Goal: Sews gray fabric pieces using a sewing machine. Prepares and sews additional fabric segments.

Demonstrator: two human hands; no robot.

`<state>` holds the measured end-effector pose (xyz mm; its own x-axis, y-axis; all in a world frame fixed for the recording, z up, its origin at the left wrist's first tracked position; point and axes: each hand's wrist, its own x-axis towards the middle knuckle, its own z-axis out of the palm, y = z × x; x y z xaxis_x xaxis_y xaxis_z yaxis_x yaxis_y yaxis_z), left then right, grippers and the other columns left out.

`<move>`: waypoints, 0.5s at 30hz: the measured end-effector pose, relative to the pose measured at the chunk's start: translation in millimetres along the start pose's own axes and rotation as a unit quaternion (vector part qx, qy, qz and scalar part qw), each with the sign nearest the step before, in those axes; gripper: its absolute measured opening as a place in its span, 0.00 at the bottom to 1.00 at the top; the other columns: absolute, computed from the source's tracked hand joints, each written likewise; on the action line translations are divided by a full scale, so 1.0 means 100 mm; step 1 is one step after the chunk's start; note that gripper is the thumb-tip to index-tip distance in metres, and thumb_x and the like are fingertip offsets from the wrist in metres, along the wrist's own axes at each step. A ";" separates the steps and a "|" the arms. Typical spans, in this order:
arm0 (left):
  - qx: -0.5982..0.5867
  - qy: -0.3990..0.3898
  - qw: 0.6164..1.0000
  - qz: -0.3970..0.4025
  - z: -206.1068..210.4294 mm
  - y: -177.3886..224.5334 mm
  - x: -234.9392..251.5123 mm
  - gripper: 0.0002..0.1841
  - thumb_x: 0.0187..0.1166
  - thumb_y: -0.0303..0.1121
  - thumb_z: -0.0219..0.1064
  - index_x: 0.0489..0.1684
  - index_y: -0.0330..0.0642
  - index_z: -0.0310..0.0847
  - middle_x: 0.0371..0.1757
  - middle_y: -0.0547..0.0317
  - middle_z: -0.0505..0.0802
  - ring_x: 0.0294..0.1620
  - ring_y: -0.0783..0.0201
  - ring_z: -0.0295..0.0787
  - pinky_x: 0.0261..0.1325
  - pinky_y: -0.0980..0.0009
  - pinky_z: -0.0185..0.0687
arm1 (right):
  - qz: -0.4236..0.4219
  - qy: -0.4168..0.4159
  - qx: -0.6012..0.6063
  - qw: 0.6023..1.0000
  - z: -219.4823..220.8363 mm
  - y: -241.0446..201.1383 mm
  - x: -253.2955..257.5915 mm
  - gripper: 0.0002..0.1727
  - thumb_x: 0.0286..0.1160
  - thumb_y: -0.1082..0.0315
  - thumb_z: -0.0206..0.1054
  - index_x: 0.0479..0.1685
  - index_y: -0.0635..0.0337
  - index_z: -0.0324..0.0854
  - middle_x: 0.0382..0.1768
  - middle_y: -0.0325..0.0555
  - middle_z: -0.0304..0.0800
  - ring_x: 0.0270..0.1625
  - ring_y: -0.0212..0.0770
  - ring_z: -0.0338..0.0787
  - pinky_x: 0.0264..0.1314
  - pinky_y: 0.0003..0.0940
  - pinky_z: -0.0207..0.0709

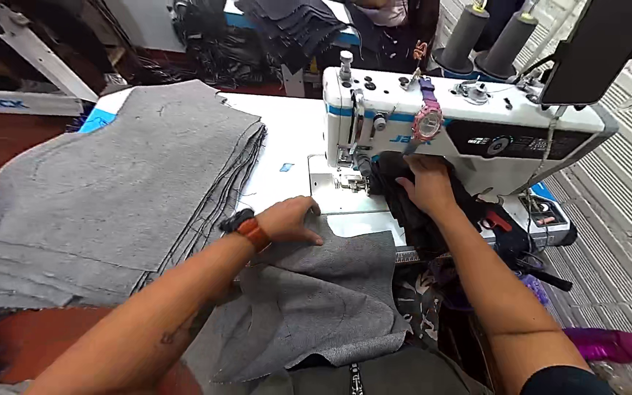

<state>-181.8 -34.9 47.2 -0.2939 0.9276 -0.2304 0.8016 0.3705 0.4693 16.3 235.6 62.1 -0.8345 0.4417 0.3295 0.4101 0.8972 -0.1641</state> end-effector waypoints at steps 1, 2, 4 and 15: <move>0.014 -0.038 0.999 -0.018 -0.10 0.04 0.08 0.38 0.57 0.48 0.90 0.65 0.35 0.81 0.56 0.36 0.91 0.60 0.38 0.88 0.64 0.34 0.80 | -0.027 0.018 0.000 0.999 0.12 0.07 0.04 0.30 0.82 0.51 0.67 0.77 0.61 0.79 0.70 0.64 0.86 0.74 0.66 0.83 0.77 0.67 0.69; 0.038 -0.075 0.996 -0.034 -0.17 0.08 0.16 0.38 0.59 0.48 0.88 0.66 0.33 0.80 0.56 0.35 0.91 0.61 0.38 0.88 0.66 0.35 0.79 | -0.047 0.037 0.002 0.998 0.21 0.09 0.08 0.28 0.82 0.50 0.66 0.74 0.58 0.82 0.65 0.63 0.88 0.70 0.66 0.85 0.73 0.67 0.72; 0.072 -0.105 0.991 -0.048 -0.23 0.17 0.28 0.33 0.68 0.48 0.83 0.63 0.30 0.81 0.56 0.34 0.90 0.62 0.37 0.88 0.66 0.34 0.78 | -0.058 0.068 0.007 0.996 0.31 0.04 0.11 0.19 0.84 0.54 0.64 0.62 0.56 0.90 0.56 0.63 0.91 0.63 0.65 0.88 0.67 0.65 0.76; -0.019 0.277 0.931 0.236 1.05 0.21 -0.50 0.20 0.78 0.51 0.70 0.32 0.40 0.89 0.44 0.50 0.91 0.51 0.50 0.88 0.60 0.48 0.82 | -0.116 0.037 0.212 0.970 0.53 -1.20 -1.23 0.13 0.82 0.62 0.65 0.41 0.61 0.91 0.63 0.55 0.90 0.78 0.59 0.80 0.80 0.62 0.70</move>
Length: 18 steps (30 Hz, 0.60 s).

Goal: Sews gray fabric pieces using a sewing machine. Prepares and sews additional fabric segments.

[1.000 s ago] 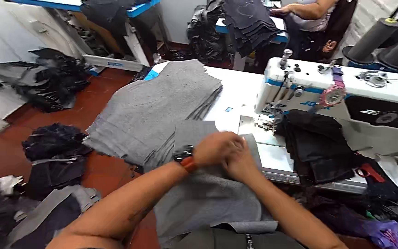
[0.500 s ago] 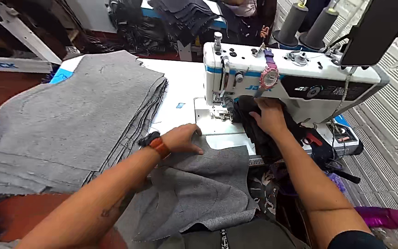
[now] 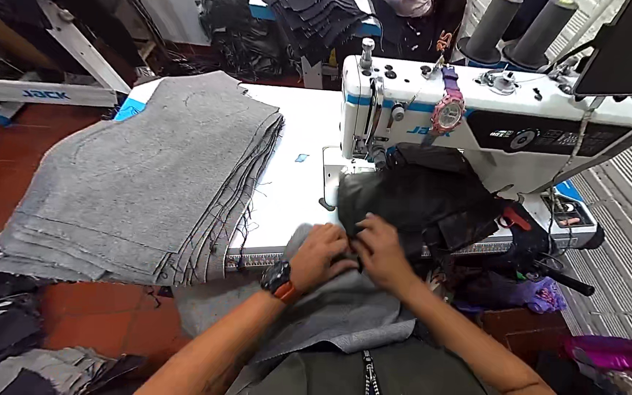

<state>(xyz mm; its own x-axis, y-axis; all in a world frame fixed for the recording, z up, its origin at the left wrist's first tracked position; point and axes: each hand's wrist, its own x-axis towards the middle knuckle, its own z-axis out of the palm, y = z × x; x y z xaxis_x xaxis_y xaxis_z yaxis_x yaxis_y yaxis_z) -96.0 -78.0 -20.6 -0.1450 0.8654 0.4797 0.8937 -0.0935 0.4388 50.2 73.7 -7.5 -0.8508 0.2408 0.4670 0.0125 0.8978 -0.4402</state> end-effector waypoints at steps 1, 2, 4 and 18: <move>-0.018 0.045 0.999 -0.009 0.02 0.07 -0.17 0.22 0.80 0.52 0.67 0.33 0.40 0.88 0.46 0.49 0.91 0.54 0.52 0.87 0.62 0.52 0.82 | -0.001 -0.051 0.041 0.998 0.06 -0.14 -0.08 0.14 0.84 0.63 0.63 0.44 0.63 0.91 0.71 0.55 0.85 0.85 0.60 0.72 0.87 0.65 0.60; -0.024 0.090 0.995 -0.021 0.00 0.11 -0.30 0.23 0.83 0.53 0.64 0.33 0.39 0.87 0.49 0.49 0.91 0.57 0.54 0.87 0.65 0.55 0.82 | -0.018 -0.086 0.057 0.995 0.11 -0.22 -0.11 0.16 0.86 0.61 0.60 0.45 0.62 0.91 0.75 0.52 0.83 0.87 0.59 0.69 0.89 0.67 0.55; 0.009 0.130 0.991 -0.034 -0.10 0.12 -0.45 0.23 0.86 0.52 0.60 0.34 0.39 0.85 0.54 0.48 0.90 0.62 0.55 0.86 0.68 0.57 0.81 | -0.066 -0.149 0.084 0.983 0.11 -0.28 -0.11 0.19 0.90 0.59 0.54 0.47 0.59 0.92 0.76 0.47 0.83 0.88 0.54 0.69 0.90 0.65 0.53; 0.107 0.008 0.992 -0.063 -0.01 0.03 -0.27 0.19 0.89 0.43 0.59 0.37 0.36 0.87 0.78 0.48 0.84 0.86 0.50 0.73 0.88 0.48 0.65 | 0.292 -0.147 0.008 0.945 -0.29 0.32 0.93 0.31 0.69 0.51 0.80 0.61 0.68 0.83 0.54 0.66 0.87 0.60 0.63 0.88 0.64 0.65 0.78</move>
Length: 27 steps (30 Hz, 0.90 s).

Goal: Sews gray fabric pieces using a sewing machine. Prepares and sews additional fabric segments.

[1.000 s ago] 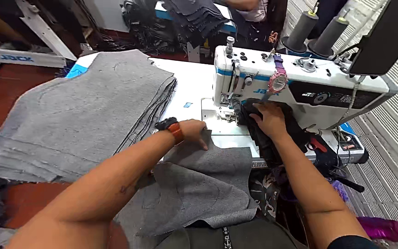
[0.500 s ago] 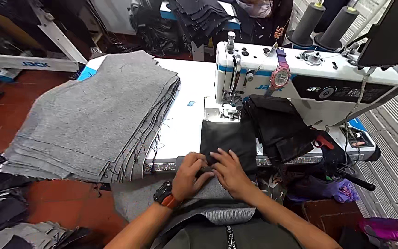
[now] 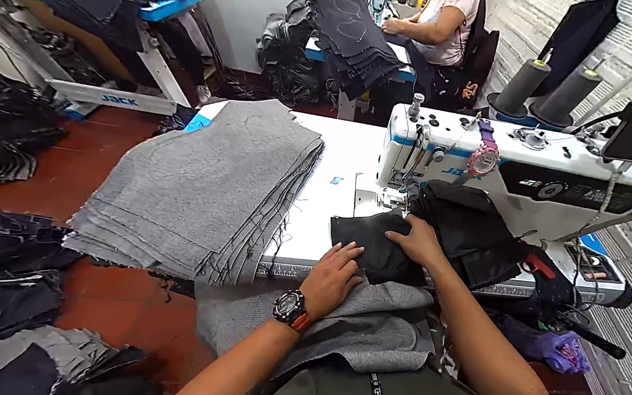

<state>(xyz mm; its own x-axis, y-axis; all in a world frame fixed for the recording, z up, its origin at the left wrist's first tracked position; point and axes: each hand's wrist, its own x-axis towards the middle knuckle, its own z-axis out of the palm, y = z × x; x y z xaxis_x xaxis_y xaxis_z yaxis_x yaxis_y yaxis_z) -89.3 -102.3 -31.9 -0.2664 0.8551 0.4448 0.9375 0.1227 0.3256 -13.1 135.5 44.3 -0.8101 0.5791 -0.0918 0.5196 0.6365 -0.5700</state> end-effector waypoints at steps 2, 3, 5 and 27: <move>0.005 0.004 1.000 -0.002 0.02 0.02 0.03 0.19 0.88 0.43 0.59 0.37 0.36 0.87 0.78 0.49 0.85 0.86 0.50 0.73 0.89 0.49 0.64 | -0.116 0.070 -0.030 0.990 -0.07 -0.08 -0.14 0.25 0.68 0.57 0.81 0.53 0.71 0.85 0.52 0.65 0.85 0.58 0.62 0.86 0.62 0.61 0.80; 0.004 0.000 1.000 0.001 0.02 0.03 0.05 0.19 0.88 0.43 0.59 0.38 0.36 0.87 0.78 0.48 0.84 0.87 0.50 0.72 0.89 0.49 0.64 | -0.186 0.099 -0.045 0.977 -0.11 -0.13 -0.24 0.21 0.67 0.60 0.81 0.45 0.71 0.86 0.49 0.64 0.85 0.56 0.62 0.86 0.60 0.60 0.81; -0.010 0.002 1.000 0.010 0.02 0.03 0.08 0.16 0.87 0.41 0.61 0.41 0.35 0.87 0.74 0.44 0.86 0.84 0.48 0.75 0.88 0.50 0.66 | -0.292 0.035 -0.035 0.955 -0.21 -0.25 -0.49 0.15 0.71 0.60 0.78 0.40 0.65 0.86 0.47 0.57 0.87 0.53 0.55 0.88 0.57 0.54 0.84; 0.027 -0.035 0.998 0.034 -1.09 0.27 0.92 0.11 0.86 0.35 0.63 0.46 0.41 0.92 0.42 0.50 0.95 0.46 0.51 0.94 0.47 0.51 0.89 | -0.221 -0.034 0.205 0.953 0.78 -0.04 -0.05 0.17 0.87 0.75 0.54 0.65 0.76 0.81 0.62 0.58 0.89 0.68 0.35 0.83 0.76 0.30 0.71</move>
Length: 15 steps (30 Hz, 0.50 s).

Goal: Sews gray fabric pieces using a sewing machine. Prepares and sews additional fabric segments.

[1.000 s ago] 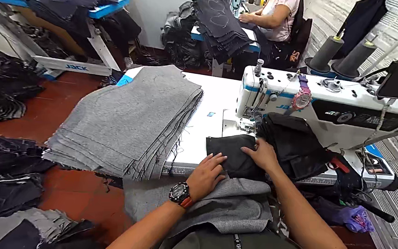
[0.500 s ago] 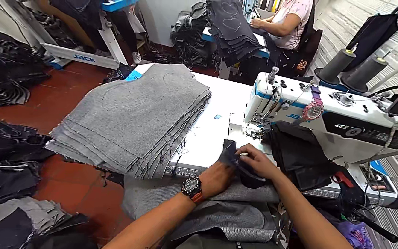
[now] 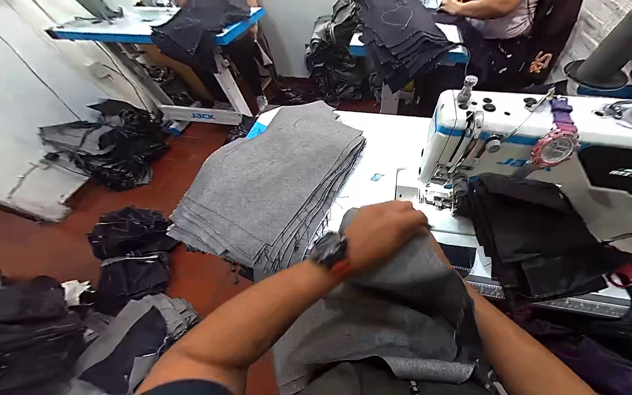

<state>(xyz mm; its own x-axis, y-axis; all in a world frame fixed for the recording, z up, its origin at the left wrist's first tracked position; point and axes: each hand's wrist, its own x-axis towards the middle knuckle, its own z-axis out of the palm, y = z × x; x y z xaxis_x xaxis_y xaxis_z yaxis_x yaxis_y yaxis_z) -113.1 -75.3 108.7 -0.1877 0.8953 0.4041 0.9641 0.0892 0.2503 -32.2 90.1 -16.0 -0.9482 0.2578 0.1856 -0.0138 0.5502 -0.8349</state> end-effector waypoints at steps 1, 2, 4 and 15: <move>-0.019 -0.077 0.994 -0.078 0.15 -0.21 0.15 0.13 0.87 0.36 0.62 0.49 0.38 0.91 0.46 0.45 0.94 0.51 0.45 0.94 0.52 0.43 0.87 | 0.067 0.018 0.062 0.996 0.03 0.08 0.08 0.17 0.89 0.77 0.50 0.62 0.82 0.79 0.58 0.61 0.88 0.62 0.32 0.84 0.70 0.23 0.72; -0.031 -0.132 0.981 -0.138 0.33 -0.40 0.26 0.14 0.88 0.37 0.62 0.50 0.36 0.90 0.49 0.41 0.94 0.54 0.41 0.92 0.57 0.38 0.84 | 0.107 0.013 0.095 0.990 0.01 0.12 0.12 0.19 0.91 0.77 0.48 0.67 0.83 0.77 0.64 0.67 0.86 0.68 0.36 0.84 0.74 0.24 0.70; -0.034 -0.157 0.966 -0.201 0.62 -0.65 0.36 0.16 0.88 0.40 0.63 0.50 0.36 0.90 0.50 0.40 0.94 0.57 0.40 0.91 0.60 0.37 0.83 | 0.066 0.029 0.106 0.992 -0.11 0.15 0.08 0.18 0.88 0.76 0.53 0.67 0.80 0.79 0.64 0.64 0.88 0.68 0.36 0.86 0.76 0.27 0.73; -0.094 -0.186 0.951 -0.228 0.73 -0.97 0.63 0.15 0.82 0.36 0.71 0.53 0.31 0.86 0.47 0.39 0.94 0.53 0.41 0.92 0.60 0.39 0.83 | -0.236 0.010 -0.024 0.971 -0.38 0.35 0.09 0.12 0.73 0.78 0.66 0.42 0.62 0.96 0.57 0.56 0.95 0.60 0.55 0.92 0.69 0.47 0.80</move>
<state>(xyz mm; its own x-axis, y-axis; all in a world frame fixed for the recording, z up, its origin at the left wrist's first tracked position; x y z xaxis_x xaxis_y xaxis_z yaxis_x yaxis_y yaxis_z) -204.3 4.1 45.6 -0.4656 0.8775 -0.1149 0.7409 0.4574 0.4917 -29.5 141.6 -23.9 -0.8340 -0.0172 0.5516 -0.4296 0.6475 -0.6294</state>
